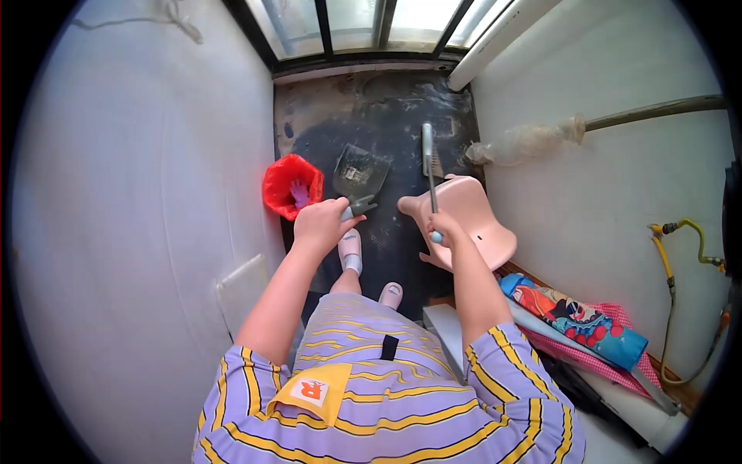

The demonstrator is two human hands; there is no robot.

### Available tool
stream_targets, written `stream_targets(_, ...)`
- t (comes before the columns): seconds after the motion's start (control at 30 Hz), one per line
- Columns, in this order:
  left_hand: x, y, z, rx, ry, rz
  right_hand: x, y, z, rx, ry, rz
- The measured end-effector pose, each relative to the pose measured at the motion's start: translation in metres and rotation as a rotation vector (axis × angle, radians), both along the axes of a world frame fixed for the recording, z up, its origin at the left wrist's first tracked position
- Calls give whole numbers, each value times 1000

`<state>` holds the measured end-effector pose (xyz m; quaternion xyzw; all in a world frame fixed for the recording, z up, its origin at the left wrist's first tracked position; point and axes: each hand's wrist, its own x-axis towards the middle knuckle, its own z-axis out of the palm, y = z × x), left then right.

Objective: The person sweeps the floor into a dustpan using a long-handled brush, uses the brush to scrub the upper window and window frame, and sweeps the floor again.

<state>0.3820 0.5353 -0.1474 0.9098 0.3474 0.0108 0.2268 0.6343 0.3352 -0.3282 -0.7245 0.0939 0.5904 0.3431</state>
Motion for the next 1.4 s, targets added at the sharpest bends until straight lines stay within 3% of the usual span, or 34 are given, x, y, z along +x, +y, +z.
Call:
stream_targets(0.2,13,56,-22,-22,5,-85,2,41,55,184,434,-573)
stream_targets(0.33,14,77,-18,-80,66,-109,-10,34,106,63,57,-142)
stream_targets(0.43,14,86,-19,-103,100,-110,-19,32,86,-109,-314,70)
stream_targets(0.5,14,87,-20,-106,106,-107,-14,38,70,-116,-212,54)
stream_targets(0.6,16,87,-24,-99,93,-118,-27,43,-4,-43,-70,-42)
stream_targets(0.77,31,81,-16,-131,239,-112,-43,70,16,107,184,-288)
stream_targets(0.87,35,70,-8,190,39,-113,-29,67,37,232,324,-490)
stream_targets(0.97,74,30,0,95,-190,-119,-24,58,55,340,364,-593)
stream_targets(1.03,110,-14,-32,-81,-385,-12,-24,54,61,362,322,-595)
stream_targets(1.07,134,-35,-56,-624,-331,304,-27,52,66,367,232,-483)
stream_targets(1.13,169,-54,-138,-1522,-213,641,-35,50,30,421,0,-397)
stream_targets(1.17,178,-58,-183,-1889,-183,667,-29,37,36,409,-65,-314)
stream_targets(1.2,192,-79,-193,-1557,-304,726,-23,23,44,394,-130,-232)
stream_targets(1.23,203,-78,-160,-1590,-256,726,-6,13,101,370,-86,-110)
stream_targets(1.27,209,-83,-145,-1609,-221,680,6,-4,120,315,-44,-101)
stream_targets(1.3,215,-86,-135,-1628,-189,636,5,-27,100,439,-207,-176)
stream_targets(1.37,220,-98,-119,-1683,-175,678,21,-96,58,231,-526,-56)
stream_targets(1.4,220,-103,-120,-1659,-133,682,27,-125,63,36,-731,-30)
